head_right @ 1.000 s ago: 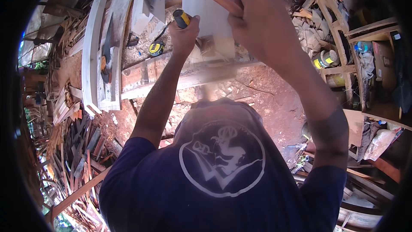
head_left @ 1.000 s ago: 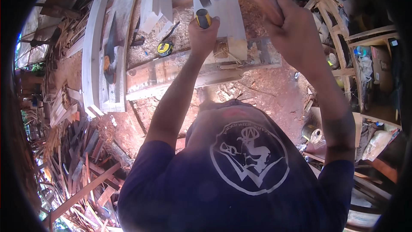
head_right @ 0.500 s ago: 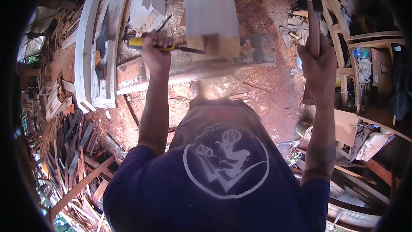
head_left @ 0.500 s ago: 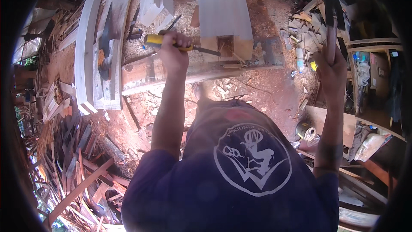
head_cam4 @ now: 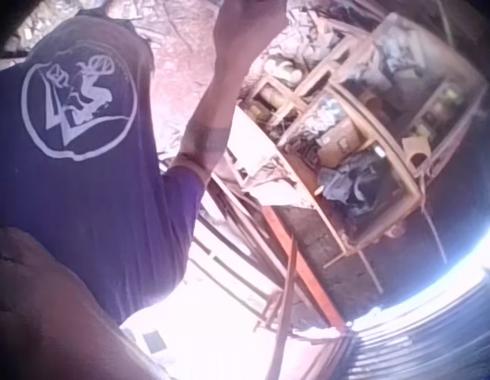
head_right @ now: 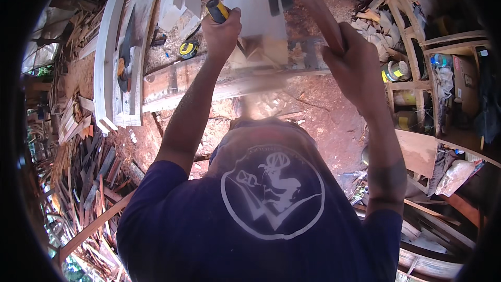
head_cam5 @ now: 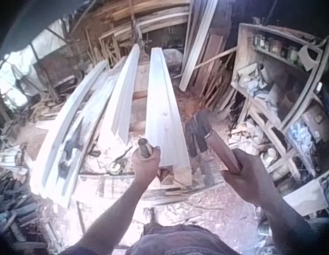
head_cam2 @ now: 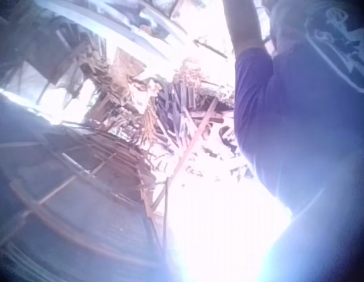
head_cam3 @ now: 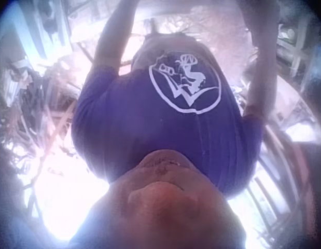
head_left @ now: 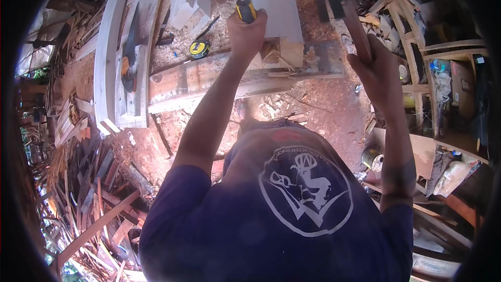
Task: The person uses a hammer and a chisel to cut a notch into a wooden beam, striking the chisel with the hammer to remove small pieces of wood.
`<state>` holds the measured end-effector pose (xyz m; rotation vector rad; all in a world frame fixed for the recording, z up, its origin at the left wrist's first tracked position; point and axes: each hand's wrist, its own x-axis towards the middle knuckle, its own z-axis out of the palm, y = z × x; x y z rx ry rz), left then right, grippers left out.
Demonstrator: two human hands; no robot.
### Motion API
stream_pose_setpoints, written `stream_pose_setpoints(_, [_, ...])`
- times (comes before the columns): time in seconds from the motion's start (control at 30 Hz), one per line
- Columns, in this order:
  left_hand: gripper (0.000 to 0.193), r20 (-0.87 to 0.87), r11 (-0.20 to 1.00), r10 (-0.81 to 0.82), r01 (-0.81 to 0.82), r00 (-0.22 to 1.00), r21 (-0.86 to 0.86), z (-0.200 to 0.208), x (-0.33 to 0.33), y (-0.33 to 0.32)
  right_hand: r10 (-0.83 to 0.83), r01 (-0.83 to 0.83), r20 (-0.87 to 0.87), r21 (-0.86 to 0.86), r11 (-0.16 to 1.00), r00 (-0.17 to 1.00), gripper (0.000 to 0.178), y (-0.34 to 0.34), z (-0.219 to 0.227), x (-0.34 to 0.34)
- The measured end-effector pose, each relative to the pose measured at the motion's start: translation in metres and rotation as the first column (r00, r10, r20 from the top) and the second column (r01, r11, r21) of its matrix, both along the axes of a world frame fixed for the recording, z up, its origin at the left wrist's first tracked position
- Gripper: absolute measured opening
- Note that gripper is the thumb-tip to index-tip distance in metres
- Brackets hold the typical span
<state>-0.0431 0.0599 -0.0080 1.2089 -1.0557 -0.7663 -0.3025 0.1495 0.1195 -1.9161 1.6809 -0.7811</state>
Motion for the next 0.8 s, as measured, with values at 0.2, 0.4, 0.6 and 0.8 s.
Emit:
stream_pose_setpoints(0.2, [0.022, 0.129, 0.995, -0.092, 0.088, 0.987, 0.041, 0.005, -0.008, 0.002, 0.094, -0.098, -0.03, -0.376, 0.921, 0.995, 0.025, -0.017, 0.034, 0.041])
stream_pose_setpoints(0.4, [0.015, 0.173, 0.969, -0.116, 0.149, 0.978, -0.197, -0.013, -0.004, -0.003, 0.204, -0.289, -0.385, -0.176, 0.941, 0.9, 0.017, -0.025, -0.001, 0.046])
stream_pose_setpoints(0.6, [0.022, -0.692, 0.998, -0.016, 0.053, 0.722, 0.033, -0.039, 0.086, 0.024, 0.151, -0.16, -0.091, -0.098, 0.982, 0.984, 0.021, -0.025, 0.006, 0.024])
stream_pose_setpoints(0.8, [0.021, -0.87, 0.982, 0.178, -0.028, 0.46, 0.185, -0.095, 0.088, 0.072, -0.073, 0.041, 0.16, 0.194, 0.98, 0.984, 0.018, -0.014, -0.004, -0.003])
